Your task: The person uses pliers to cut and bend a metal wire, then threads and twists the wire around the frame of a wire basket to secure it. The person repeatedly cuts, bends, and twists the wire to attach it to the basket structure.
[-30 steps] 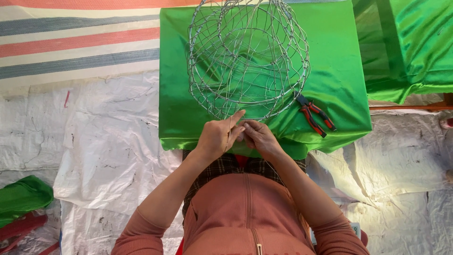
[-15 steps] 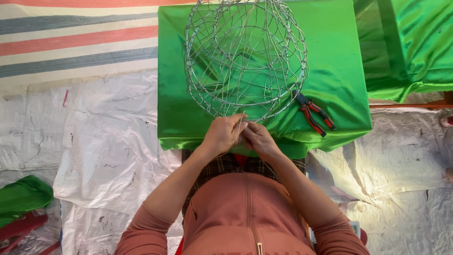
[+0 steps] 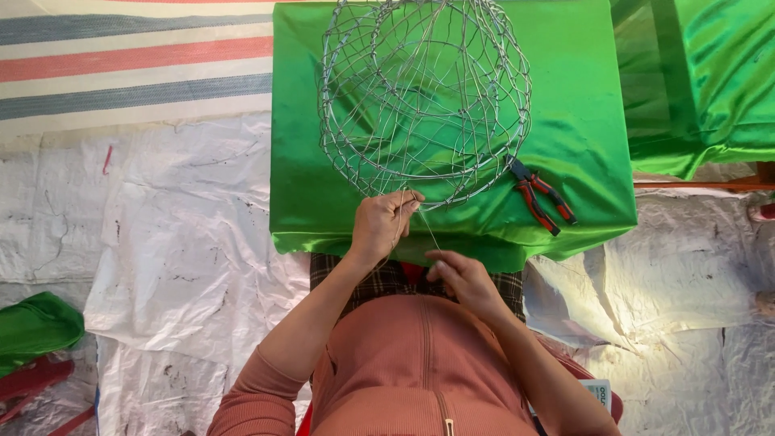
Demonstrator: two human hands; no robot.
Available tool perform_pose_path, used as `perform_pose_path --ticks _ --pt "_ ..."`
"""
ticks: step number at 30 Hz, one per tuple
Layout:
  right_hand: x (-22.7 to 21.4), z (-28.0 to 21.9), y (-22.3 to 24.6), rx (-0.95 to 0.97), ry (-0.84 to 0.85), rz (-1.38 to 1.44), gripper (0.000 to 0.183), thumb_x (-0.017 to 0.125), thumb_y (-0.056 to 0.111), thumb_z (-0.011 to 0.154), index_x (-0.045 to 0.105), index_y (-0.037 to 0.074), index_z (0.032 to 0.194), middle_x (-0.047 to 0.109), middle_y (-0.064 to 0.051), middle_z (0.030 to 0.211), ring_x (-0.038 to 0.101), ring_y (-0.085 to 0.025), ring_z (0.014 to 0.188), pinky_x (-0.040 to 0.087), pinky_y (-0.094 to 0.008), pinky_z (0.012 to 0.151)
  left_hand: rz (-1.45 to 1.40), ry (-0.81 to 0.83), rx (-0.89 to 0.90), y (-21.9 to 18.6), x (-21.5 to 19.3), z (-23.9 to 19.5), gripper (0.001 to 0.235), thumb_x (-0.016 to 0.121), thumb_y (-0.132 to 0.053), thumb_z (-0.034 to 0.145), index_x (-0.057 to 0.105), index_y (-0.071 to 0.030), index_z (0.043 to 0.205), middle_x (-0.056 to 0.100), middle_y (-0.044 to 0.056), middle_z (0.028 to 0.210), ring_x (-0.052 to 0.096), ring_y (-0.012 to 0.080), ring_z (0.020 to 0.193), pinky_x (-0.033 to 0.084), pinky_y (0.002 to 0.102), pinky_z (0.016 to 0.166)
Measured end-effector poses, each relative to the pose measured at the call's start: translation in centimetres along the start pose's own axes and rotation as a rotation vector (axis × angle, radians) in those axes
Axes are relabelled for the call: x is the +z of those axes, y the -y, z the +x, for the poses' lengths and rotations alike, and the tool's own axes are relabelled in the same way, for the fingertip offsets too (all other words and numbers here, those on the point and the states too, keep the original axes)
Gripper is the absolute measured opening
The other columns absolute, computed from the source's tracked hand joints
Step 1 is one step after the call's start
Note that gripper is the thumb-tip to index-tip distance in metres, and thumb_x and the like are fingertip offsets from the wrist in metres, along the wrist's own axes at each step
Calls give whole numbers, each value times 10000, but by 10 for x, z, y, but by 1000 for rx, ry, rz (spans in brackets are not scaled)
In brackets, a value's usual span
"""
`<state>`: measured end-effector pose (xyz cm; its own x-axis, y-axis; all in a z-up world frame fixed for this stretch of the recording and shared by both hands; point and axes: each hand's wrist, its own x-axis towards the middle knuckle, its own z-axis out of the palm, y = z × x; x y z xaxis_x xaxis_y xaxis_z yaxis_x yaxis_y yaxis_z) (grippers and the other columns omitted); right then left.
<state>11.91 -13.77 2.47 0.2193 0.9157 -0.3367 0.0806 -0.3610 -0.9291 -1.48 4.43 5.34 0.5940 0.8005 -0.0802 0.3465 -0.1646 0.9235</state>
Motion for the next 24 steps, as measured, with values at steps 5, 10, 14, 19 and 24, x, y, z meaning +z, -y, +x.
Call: perform_pose_path --ticks 5,10,14,19,24 --pt "-8 -22 -9 5 -11 -162 339 520 114 1003 716 119 1281 829 -59 789 759 -190 685 605 -350 674 -50 5 -3 1 4 0 158 666 -173 991 793 -130 1076 663 48 493 696 246 533 575 321 609" --pt "-11 -28 19 -43 41 -202 340 556 98 986 719 97 1284 832 -53 762 770 -182 701 632 -343 699 -104 -3 9 12 8 4 154 677 -172 981 792 -131 1076 671 48 508 695 225 540 580 323 608" --pt "-19 -29 18 -88 201 -20 337 528 20 981 710 14 1265 832 -72 731 660 -124 494 555 -289 499 -139 4 -19 17 9 3 176 692 -172 964 792 -116 1097 685 53 521 683 211 523 554 299 572" --pt "-29 -30 55 -51 383 237 360 548 -14 945 703 -49 1268 818 -158 733 565 -121 307 441 -232 288 -205 0 -46 22 15 4 193 685 -155 962 782 -89 1116 684 63 524 657 175 472 549 265 530" --pt "-35 -10 125 -10 254 505 331 587 89 895 722 -165 1059 700 -271 578 445 -142 235 323 -262 231 -259 -15 -11 71 47 13 195 693 -137 960 774 -46 1112 687 66 523 649 168 452 543 255 500"
